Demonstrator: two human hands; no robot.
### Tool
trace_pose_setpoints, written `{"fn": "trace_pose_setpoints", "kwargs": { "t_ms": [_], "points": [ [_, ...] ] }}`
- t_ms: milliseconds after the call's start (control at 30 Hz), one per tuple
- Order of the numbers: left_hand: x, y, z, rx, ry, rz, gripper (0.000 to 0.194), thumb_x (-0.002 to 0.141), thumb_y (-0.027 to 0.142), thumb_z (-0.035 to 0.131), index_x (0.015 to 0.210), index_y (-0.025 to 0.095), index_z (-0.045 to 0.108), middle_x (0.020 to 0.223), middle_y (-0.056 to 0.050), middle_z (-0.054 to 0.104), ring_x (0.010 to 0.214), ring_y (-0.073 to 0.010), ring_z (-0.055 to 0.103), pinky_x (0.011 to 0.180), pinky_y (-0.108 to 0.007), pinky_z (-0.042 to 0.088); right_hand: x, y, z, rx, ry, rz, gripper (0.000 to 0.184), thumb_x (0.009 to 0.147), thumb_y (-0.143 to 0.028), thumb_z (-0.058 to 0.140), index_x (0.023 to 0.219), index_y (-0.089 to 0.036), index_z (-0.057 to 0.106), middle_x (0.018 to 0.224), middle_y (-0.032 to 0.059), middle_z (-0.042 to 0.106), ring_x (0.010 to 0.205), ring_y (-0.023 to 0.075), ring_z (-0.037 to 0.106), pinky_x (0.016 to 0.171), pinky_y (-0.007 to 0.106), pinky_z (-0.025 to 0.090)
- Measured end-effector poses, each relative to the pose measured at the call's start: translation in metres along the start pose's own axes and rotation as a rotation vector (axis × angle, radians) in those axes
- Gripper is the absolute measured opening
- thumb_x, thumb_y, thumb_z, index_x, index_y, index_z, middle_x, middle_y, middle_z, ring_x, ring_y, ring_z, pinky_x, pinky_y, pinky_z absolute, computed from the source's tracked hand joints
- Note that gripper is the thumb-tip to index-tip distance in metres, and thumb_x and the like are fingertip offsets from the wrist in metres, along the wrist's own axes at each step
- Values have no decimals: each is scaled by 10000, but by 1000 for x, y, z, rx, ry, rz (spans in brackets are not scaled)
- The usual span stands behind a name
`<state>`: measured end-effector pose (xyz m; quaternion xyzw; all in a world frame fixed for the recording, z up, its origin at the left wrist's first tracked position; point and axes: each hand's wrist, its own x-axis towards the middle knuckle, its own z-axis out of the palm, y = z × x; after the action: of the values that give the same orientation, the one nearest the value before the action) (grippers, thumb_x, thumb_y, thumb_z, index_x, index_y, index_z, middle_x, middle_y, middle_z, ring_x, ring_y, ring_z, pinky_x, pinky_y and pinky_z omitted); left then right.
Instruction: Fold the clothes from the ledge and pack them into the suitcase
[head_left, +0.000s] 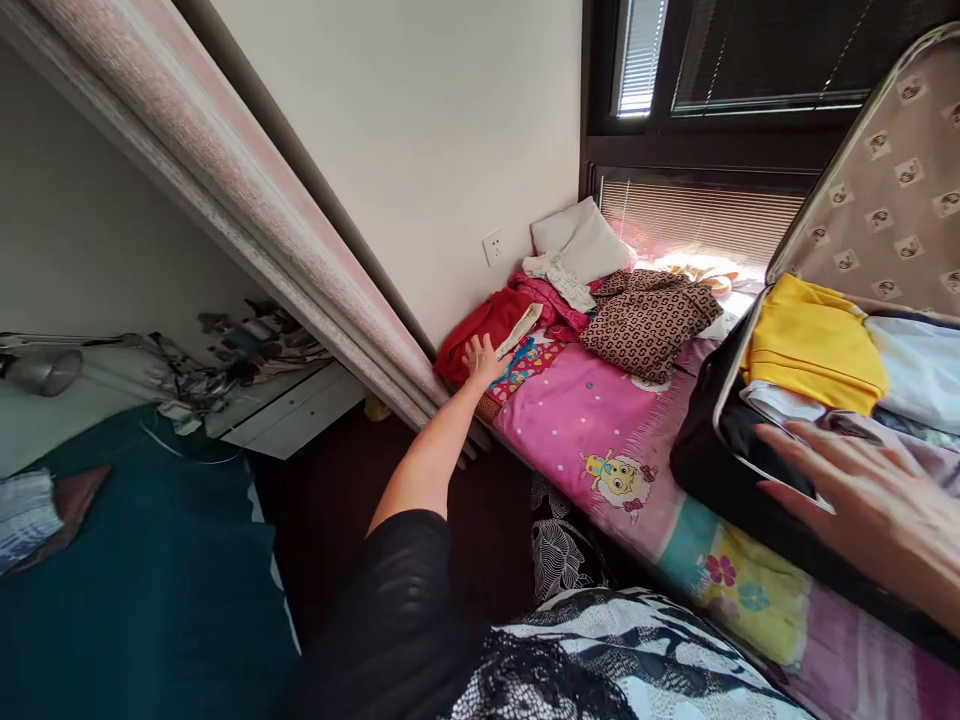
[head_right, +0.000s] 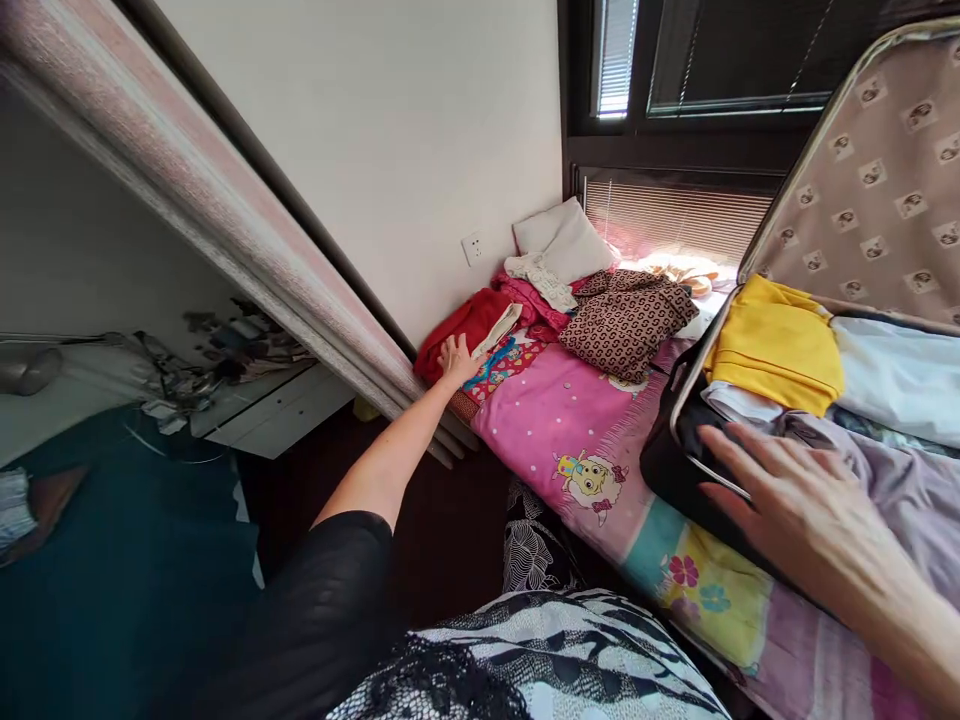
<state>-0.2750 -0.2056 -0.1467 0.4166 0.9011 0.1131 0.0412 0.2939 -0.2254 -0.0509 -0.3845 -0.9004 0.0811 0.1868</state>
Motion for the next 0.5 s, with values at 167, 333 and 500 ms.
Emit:
{"fn": "trace_pose_setpoints", "kwargs": {
  "t_ms": [167,333,500],
  "points": [
    [27,-38,18,77,-80,-9,813,1033,504,580,1724,201,279,1773,-238,256,1589,-435,336,1225,-569,381,47,-73,70,-36,-83,-212,486,1016,-508,542,1467,-381,670,1382,122,721,1126,378,745,886,575,627],
    [58,-49,11,131,-121,89,545,1107,395,381,1618,253,506,1599,-186,522,1422,-377,553,1175,-575,432,73,-83,126,79,-268,-236,451,1000,-430,618,1422,-304,713,1360,140,736,1164,330,749,956,492,619],
    [75,-52,6,199,-251,156,721,978,428,667,1646,248,465,1623,-203,488,1457,-405,526,1185,-575,438,138,-111,183,322,-541,-134,489,970,-373,671,1430,-211,710,1361,161,735,1120,309,772,993,411,601]
  ]
}}
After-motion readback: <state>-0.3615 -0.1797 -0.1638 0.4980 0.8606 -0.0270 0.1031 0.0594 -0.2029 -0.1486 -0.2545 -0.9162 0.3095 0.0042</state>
